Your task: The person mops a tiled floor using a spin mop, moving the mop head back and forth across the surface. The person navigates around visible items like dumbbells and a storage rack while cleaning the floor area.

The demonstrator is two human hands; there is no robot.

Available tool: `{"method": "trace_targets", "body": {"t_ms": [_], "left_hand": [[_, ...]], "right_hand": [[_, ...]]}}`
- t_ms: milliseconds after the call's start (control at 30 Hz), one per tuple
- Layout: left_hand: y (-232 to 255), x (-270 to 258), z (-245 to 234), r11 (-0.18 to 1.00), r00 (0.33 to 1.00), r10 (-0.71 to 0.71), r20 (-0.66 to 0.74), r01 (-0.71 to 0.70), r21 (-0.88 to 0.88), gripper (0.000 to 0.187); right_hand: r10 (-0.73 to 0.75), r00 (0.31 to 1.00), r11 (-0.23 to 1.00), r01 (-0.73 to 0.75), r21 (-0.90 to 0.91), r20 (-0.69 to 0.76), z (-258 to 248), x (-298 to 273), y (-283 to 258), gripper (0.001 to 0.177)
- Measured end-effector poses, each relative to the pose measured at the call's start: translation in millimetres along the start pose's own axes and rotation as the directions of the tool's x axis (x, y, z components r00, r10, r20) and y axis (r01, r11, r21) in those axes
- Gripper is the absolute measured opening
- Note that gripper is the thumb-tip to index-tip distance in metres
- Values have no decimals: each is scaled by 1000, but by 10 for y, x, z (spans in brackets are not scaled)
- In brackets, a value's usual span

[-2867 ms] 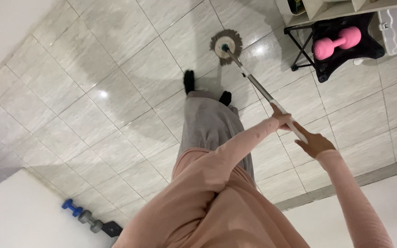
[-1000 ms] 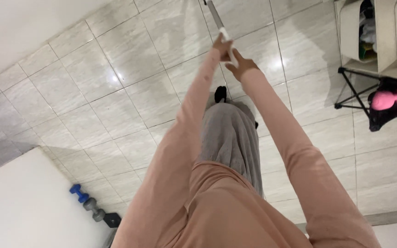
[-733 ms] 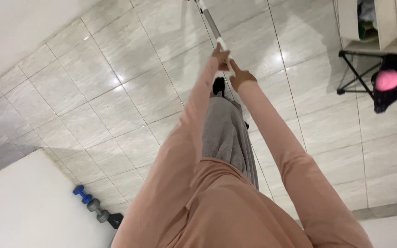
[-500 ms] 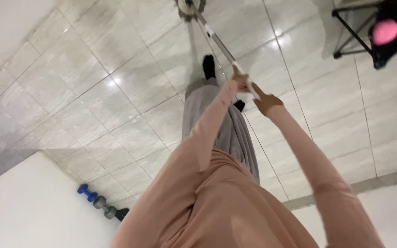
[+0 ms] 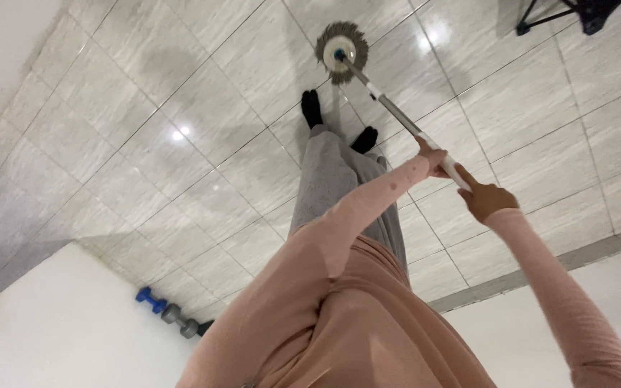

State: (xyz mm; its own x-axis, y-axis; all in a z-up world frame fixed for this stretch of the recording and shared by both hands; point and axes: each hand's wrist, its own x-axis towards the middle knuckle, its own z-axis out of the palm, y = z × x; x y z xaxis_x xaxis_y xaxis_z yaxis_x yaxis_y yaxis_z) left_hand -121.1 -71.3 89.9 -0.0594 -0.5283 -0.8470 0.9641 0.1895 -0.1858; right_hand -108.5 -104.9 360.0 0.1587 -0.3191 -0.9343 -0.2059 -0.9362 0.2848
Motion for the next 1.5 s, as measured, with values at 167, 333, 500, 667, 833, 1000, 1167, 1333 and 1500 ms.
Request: {"method": "trace_targets", "body": {"t_ms": [167, 333, 500, 667, 833, 1000, 1167, 1333, 1500], "left_hand": [[599, 207, -744, 946, 957, 262, -126, -228, 232, 109], [1925, 37, -1370, 594, 813, 545, -204, -203, 779, 110], [2189, -796, -1102, 833, 887, 359, -290, -164, 529, 81], [1091, -861, -816, 876, 939, 247, -241, -110, 469, 97], [-5, -1301, -847, 854, 974, 24, -226, 98, 511, 96], [267, -1322, -1171, 597, 956, 44, -291, 208, 774, 91], [1466, -496, -1740, 360, 899, 430, -88, -81, 929, 99], [2458, -181, -1825, 289, 845, 516, -144, -14, 957, 81], [1768, -305, -1824, 533, 912, 381, -154, -80, 843, 79]], "right_hand": [[-58, 995, 976, 73, 205, -80, -8, 242, -824, 60], [-171, 958, 894, 248, 374, -229, -296, 847, -1661, 60], [-187, 962, 902, 248, 354, -198, -508, 964, -1854, 64], [-132, 991, 922, 115, 369, 20, -53, 137, -1238, 59], [-25, 994, 917, -19, 399, 105, 1090, -308, -1040, 64], [39, 990, 787, -114, 606, 136, 1161, -321, -1625, 63], [11, 1000, 589, 4, 808, -13, 675, 522, -2356, 66], [-13, 971, 530, 209, 822, -238, 62, 1000, -2659, 64], [-8, 974, 616, 184, 766, -228, 543, 752, -2386, 65]]}}
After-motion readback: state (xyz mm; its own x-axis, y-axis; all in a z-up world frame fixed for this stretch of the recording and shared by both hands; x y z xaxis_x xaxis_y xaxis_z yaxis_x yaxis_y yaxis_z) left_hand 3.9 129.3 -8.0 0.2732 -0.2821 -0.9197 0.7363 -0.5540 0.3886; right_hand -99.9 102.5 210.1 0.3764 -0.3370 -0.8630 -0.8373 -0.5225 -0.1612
